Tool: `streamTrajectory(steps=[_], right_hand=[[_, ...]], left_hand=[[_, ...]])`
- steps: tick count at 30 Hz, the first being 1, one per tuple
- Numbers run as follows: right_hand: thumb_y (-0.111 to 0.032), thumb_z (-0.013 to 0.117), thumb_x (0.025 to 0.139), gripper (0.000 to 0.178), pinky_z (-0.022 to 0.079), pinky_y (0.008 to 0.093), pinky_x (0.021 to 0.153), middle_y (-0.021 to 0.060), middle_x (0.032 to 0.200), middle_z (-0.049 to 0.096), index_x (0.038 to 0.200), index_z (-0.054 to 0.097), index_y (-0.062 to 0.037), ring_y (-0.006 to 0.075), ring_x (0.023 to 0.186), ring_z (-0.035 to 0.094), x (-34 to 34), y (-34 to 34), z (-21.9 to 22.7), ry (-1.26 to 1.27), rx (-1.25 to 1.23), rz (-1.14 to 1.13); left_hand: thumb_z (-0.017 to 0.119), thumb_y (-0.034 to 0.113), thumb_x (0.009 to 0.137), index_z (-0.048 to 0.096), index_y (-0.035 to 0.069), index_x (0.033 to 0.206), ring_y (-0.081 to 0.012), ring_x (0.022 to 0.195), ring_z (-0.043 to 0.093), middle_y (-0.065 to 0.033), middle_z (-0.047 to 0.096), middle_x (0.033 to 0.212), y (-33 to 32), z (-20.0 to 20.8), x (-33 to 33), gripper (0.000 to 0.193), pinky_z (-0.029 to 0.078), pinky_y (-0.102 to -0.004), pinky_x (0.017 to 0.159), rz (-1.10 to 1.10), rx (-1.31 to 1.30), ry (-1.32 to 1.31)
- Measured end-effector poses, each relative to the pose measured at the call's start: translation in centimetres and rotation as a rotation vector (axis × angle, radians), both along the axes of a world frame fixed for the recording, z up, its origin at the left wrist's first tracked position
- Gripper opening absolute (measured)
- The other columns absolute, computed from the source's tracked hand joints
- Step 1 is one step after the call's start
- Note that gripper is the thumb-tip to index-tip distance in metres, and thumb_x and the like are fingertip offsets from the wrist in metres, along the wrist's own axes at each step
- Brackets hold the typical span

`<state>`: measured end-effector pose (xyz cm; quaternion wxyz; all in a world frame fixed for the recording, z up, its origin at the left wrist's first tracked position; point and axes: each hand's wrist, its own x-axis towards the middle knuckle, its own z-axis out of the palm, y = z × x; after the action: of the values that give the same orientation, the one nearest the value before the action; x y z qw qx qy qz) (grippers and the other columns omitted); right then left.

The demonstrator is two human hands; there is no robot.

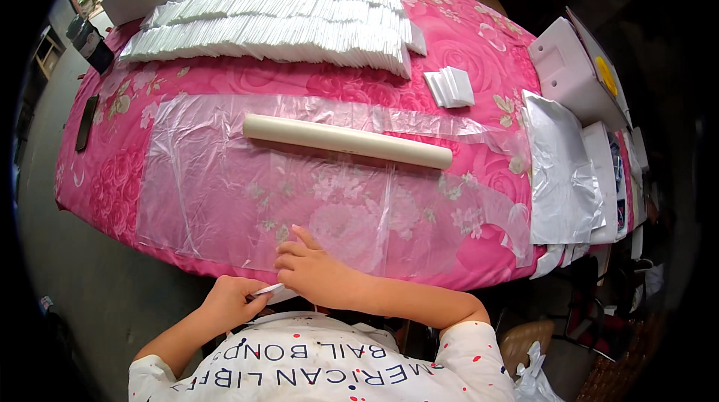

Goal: The person repeatedly unrolls a clear plastic sheet, places a small white rectangular item on it, folds the plastic around the item, and sets the wrapped unit aside. The person continues this one-at-a-time wrapping process for many items on a pink floral tablecloth.

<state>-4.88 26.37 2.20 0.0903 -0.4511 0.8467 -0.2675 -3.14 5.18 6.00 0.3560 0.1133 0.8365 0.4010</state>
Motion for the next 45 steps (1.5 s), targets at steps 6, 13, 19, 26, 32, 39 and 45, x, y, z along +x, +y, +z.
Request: streamTrajectory(steps=[6,13,19,26,32,39,45], right_hand=[[-0.007,0.064,0.082,0.006,0.045,0.0334,0.083,0.0029,0.082,0.061,0.087,0.061,-0.0053,0.0164,0.081,0.058,-7.1,13.2,3.1,-0.102,-0.422,-0.705],[-0.008,0.06,0.086,0.026,0.047,0.0212,0.071,0.0052,0.092,0.064,0.109,0.058,0.004,0.0088,0.08,0.059,-19.5,31.0,1.7,-0.08,-0.849,-1.258],[-0.016,0.065,0.078,0.033,0.049,0.0315,0.072,0.0109,0.088,0.067,0.106,0.063,0.0011,0.0199,0.078,0.063,-22.9,36.5,-3.7,-0.013,-0.294,-1.454],[-0.024,0.068,0.076,0.04,0.039,0.0397,0.093,0.0162,0.11,0.06,0.108,0.061,-0.0013,0.0304,0.108,0.051,-18.7,28.7,0.6,0.449,-0.052,-1.265],[-0.025,0.069,0.076,0.048,0.041,0.0383,0.091,0.0153,0.11,0.058,0.118,0.056,-0.0047,0.031,0.105,0.051,-8.8,19.5,2.3,0.07,0.047,-0.703],[-0.035,0.06,0.084,0.061,0.036,0.042,0.097,0.022,0.124,0.047,0.129,0.042,0.0024,0.0366,0.114,0.045,1.9,12.5,1.7,-0.105,-0.024,-0.621],[-0.043,0.048,0.089,0.063,0.02,0.0439,0.109,0.0199,0.142,0.031,0.135,0.036,-0.0014,0.0357,0.133,0.026,6.3,14.9,-0.9,-0.034,0.082,-0.655]], left_hand=[[0.067,0.01,0.076,0.063,0.002,0.105,-0.0264,0.088,0.064,-0.0149,0.066,0.095,2.1,-0.4,-1.6,0.03,0.05,-0.0301,0.075,0.089,0.208,0.27],[0.066,0.009,0.077,0.061,0.002,0.109,-0.0255,0.089,0.064,-0.0151,0.065,0.1,3.6,-0.6,-2.2,0.033,0.05,-0.0305,0.077,-0.012,0.217,0.196],[0.066,0.008,0.078,0.061,0.002,0.108,-0.0237,0.088,0.064,-0.0146,0.065,0.099,3.8,-0.6,-2.5,0.032,0.051,-0.03,0.075,0.016,0.204,0.148],[0.066,0.01,0.076,0.062,0.005,0.108,-0.0281,0.085,0.063,-0.015,0.065,0.097,3.1,-1.3,-2.3,0.033,0.05,-0.0327,0.073,-0.042,0.195,0.342],[0.066,0.01,0.076,0.06,0.006,0.109,-0.0293,0.083,0.063,-0.0148,0.065,0.094,4.4,-1.5,-3.4,0.033,0.05,-0.0344,0.072,-0.158,0.254,0.504],[0.067,0.02,0.076,0.033,0.006,0.138,-0.043,0.134,0.02,-0.0253,0.014,0.147,9.7,-3.1,-5.0,0.072,0.024,-0.0456,0.106,-0.115,0.238,0.74],[0.065,0.044,0.076,0.035,0.008,0.137,-0.0548,0.131,0.008,-0.0299,0.005,0.146,12.9,-5.3,-4.7,0.077,0.017,-0.0584,0.104,-0.239,0.079,0.909]])
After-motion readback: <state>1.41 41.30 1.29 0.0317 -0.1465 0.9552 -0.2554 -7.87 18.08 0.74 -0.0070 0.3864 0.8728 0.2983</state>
